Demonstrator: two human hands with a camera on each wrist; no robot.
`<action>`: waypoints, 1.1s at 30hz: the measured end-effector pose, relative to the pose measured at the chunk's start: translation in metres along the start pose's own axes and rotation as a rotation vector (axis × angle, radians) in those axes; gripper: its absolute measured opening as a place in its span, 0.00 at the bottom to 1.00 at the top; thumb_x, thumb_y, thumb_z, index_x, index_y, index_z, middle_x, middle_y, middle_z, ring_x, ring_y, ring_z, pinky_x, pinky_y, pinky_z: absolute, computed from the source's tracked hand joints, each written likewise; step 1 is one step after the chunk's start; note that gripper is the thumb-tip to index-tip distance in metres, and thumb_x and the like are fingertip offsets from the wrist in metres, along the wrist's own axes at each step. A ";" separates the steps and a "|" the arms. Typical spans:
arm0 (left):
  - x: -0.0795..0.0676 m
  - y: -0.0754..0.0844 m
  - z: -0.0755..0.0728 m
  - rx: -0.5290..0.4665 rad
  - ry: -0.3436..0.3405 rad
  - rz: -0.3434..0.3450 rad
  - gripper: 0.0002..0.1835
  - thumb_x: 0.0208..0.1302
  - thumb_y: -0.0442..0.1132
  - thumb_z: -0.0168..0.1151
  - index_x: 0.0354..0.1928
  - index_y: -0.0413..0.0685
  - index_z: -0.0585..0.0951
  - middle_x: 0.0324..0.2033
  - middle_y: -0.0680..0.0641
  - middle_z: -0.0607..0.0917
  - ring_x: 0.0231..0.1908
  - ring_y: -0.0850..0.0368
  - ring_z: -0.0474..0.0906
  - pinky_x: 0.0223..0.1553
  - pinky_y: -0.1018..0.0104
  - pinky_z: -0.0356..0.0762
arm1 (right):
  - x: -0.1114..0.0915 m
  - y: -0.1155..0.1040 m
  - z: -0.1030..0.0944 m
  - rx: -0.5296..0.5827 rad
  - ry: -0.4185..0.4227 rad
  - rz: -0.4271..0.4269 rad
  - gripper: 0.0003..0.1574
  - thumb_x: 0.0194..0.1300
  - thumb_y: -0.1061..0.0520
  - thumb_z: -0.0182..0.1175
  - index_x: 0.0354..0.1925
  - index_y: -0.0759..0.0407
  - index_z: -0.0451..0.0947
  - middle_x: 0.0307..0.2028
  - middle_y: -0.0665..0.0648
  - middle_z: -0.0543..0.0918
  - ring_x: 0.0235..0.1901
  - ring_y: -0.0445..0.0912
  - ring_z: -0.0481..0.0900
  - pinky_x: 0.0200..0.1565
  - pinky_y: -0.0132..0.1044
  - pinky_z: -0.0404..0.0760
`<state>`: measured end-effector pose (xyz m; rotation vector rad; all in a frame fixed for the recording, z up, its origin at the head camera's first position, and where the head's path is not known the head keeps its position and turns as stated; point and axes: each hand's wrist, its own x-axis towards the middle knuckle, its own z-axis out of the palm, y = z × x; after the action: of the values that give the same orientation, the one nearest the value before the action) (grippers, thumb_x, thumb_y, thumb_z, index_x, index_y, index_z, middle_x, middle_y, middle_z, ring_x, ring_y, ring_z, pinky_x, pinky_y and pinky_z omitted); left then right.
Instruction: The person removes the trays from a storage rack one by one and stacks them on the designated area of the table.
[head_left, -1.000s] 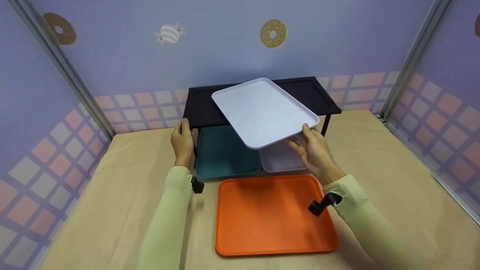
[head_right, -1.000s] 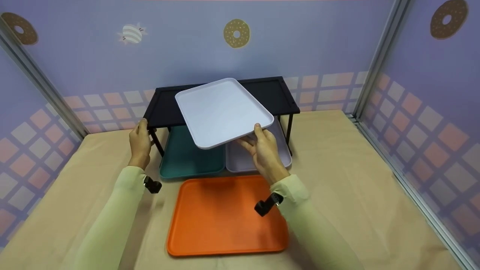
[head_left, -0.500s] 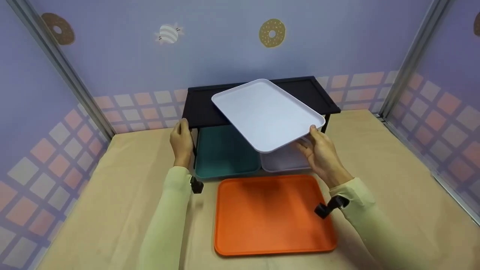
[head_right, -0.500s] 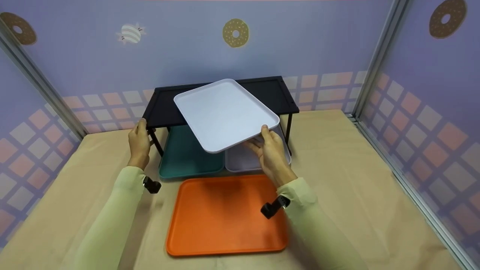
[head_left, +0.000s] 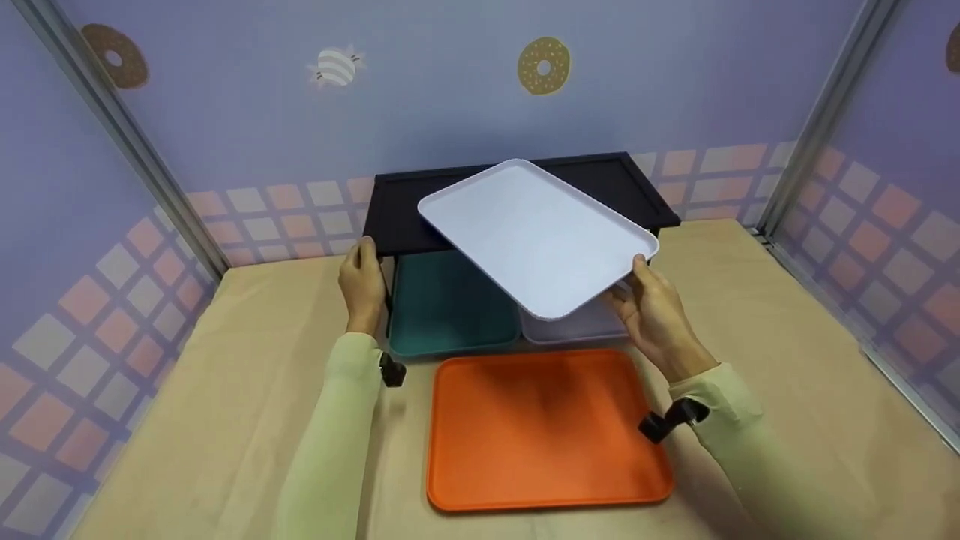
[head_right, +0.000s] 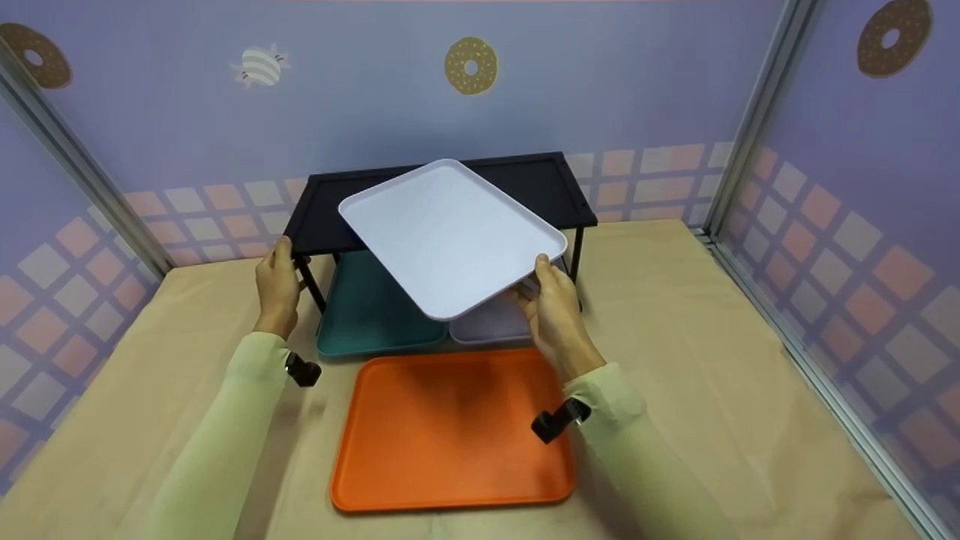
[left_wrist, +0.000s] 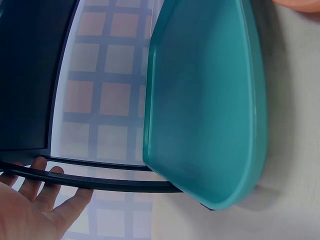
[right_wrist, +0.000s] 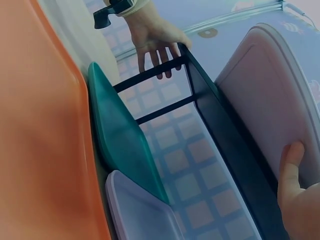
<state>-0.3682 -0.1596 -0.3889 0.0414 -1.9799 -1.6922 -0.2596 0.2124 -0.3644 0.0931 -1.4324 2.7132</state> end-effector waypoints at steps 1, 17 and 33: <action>0.000 0.000 0.000 0.001 0.001 -0.003 0.23 0.81 0.56 0.43 0.26 0.52 0.65 0.22 0.52 0.64 0.22 0.59 0.59 0.33 0.63 0.61 | -0.001 0.000 -0.001 -0.001 0.001 0.003 0.23 0.85 0.48 0.35 0.64 0.62 0.62 0.46 0.49 0.82 0.48 0.41 0.82 0.57 0.35 0.78; 0.002 0.000 0.001 0.013 0.028 -0.031 0.25 0.80 0.56 0.44 0.33 0.42 0.73 0.30 0.47 0.74 0.33 0.55 0.68 0.41 0.63 0.65 | -0.009 -0.004 -0.012 -0.029 0.004 0.013 0.23 0.85 0.47 0.36 0.63 0.61 0.62 0.45 0.49 0.78 0.45 0.41 0.79 0.55 0.34 0.78; 0.002 0.001 0.001 0.021 0.050 -0.037 0.22 0.79 0.55 0.45 0.28 0.50 0.70 0.29 0.50 0.73 0.33 0.56 0.68 0.40 0.64 0.65 | -0.017 -0.009 -0.021 -0.065 0.005 0.022 0.26 0.84 0.46 0.36 0.67 0.62 0.61 0.51 0.49 0.76 0.50 0.40 0.77 0.56 0.33 0.77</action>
<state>-0.3706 -0.1592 -0.3874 0.1283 -1.9716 -1.6770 -0.2424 0.2344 -0.3702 0.0674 -1.5284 2.6792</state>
